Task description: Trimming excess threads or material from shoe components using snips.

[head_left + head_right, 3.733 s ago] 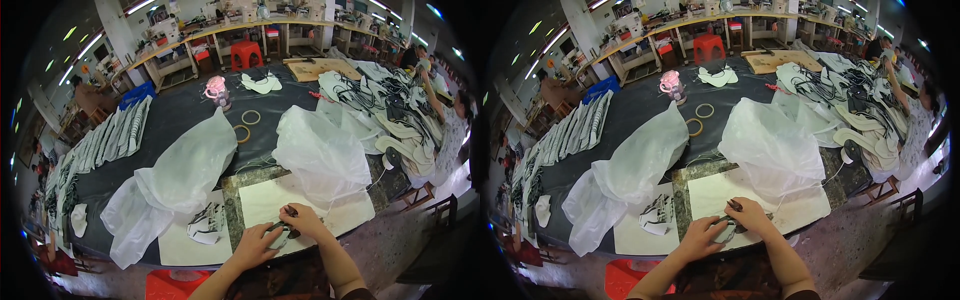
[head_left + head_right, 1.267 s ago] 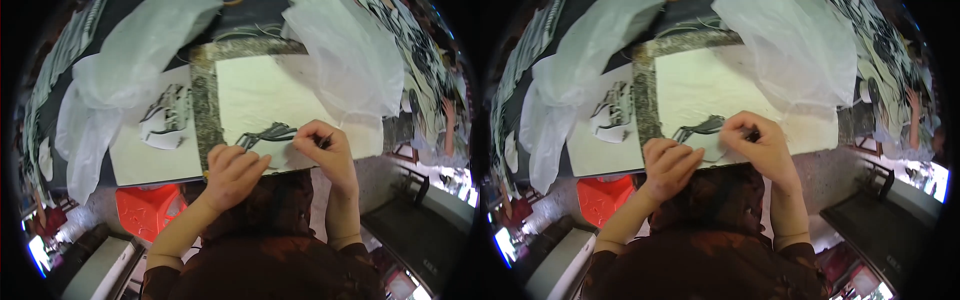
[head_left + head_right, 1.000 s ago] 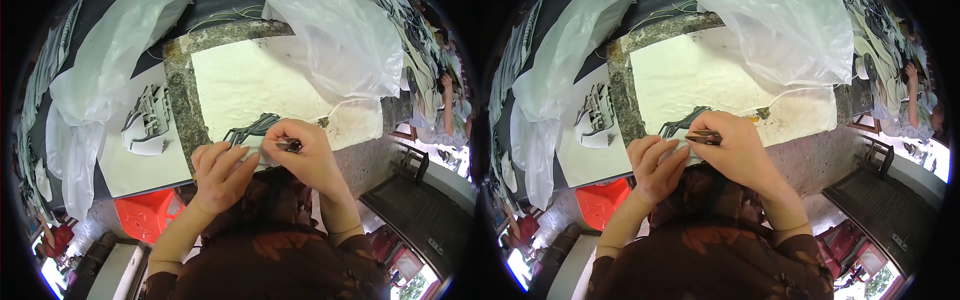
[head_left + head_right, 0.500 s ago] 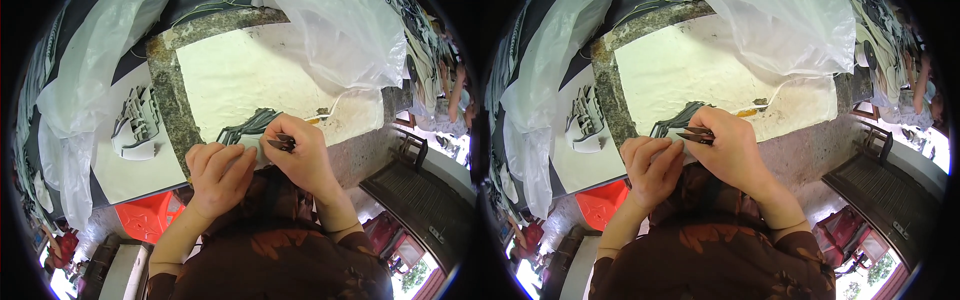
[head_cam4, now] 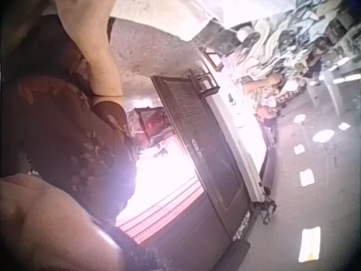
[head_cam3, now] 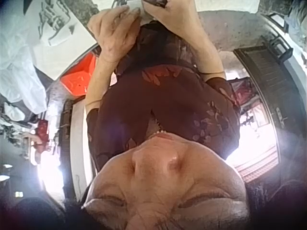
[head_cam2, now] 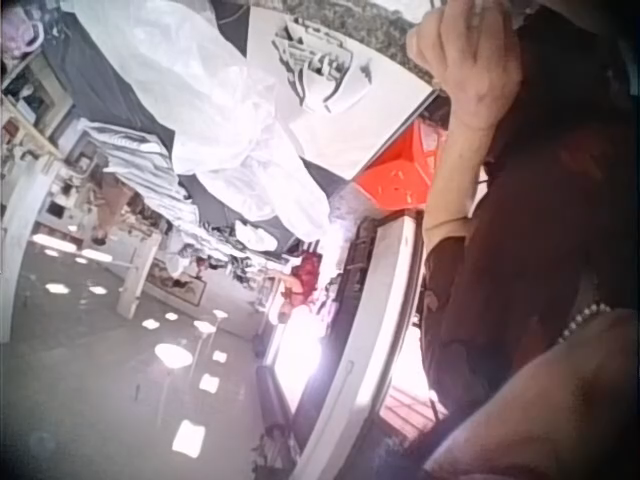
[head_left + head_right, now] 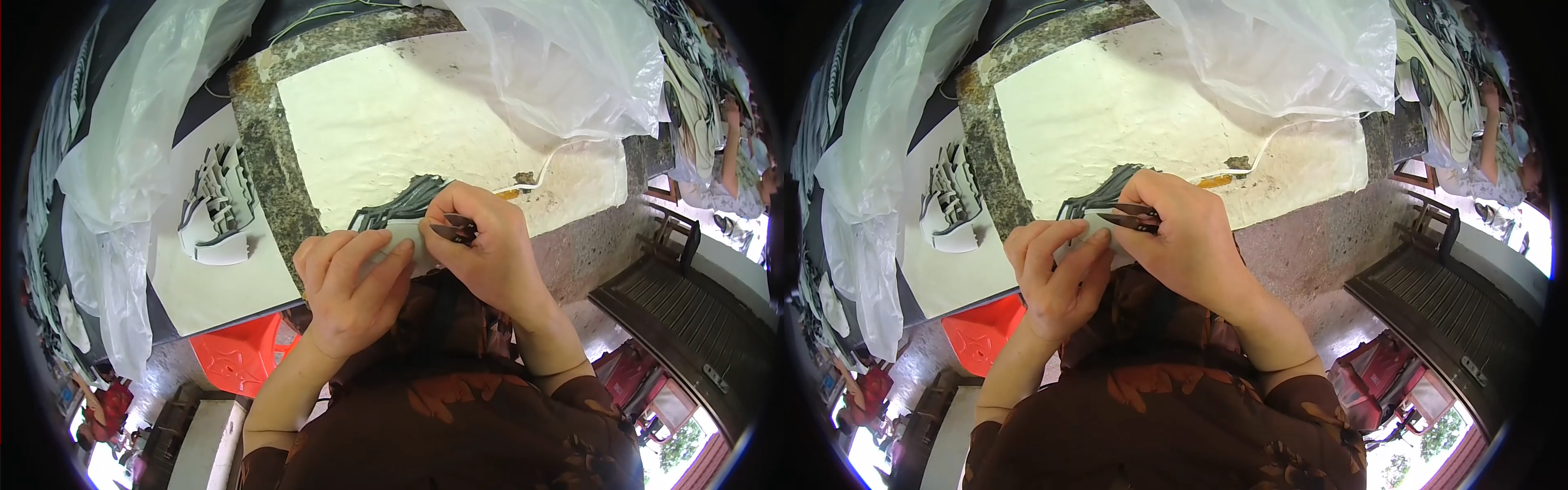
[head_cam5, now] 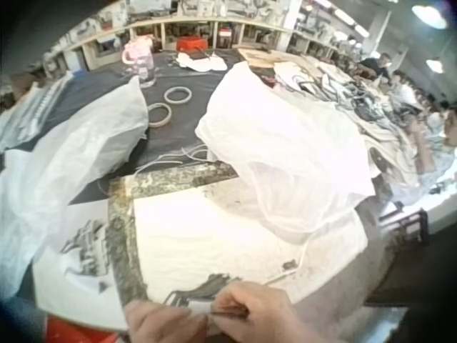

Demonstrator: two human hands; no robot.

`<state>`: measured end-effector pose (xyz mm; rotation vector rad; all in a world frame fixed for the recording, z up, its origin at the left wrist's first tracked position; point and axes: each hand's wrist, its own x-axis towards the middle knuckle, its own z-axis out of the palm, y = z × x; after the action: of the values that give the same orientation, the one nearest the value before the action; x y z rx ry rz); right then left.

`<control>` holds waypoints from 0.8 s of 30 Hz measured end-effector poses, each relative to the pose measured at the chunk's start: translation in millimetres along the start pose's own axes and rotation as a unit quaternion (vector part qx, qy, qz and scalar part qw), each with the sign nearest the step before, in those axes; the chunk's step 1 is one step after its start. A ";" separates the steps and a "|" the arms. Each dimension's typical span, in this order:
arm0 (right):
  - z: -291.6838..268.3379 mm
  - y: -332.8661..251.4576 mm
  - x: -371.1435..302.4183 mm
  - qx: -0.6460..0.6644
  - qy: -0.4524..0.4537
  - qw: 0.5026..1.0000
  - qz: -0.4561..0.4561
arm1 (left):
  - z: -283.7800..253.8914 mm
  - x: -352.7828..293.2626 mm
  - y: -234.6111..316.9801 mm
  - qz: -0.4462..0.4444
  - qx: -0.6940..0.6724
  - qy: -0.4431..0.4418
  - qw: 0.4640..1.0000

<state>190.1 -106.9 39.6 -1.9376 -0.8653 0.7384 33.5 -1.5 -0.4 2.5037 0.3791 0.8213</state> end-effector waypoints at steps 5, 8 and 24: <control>0.2 2.4 0.0 0.000 -0.003 1.000 -0.007 | -0.3 -1.2 -0.6 0.001 0.006 -0.011 1.000; -0.7 2.2 -0.4 0.010 -0.005 1.000 -0.005 | -2.6 -0.5 0.2 -0.002 0.021 -0.039 0.999; -16.1 4.6 1.0 0.013 -0.033 0.999 0.034 | -2.6 0.2 0.1 -0.023 0.016 -0.067 0.997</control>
<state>204.3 -115.4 42.6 -1.9378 -0.8290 0.8529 32.2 -0.5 1.6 2.5539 0.4042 0.6298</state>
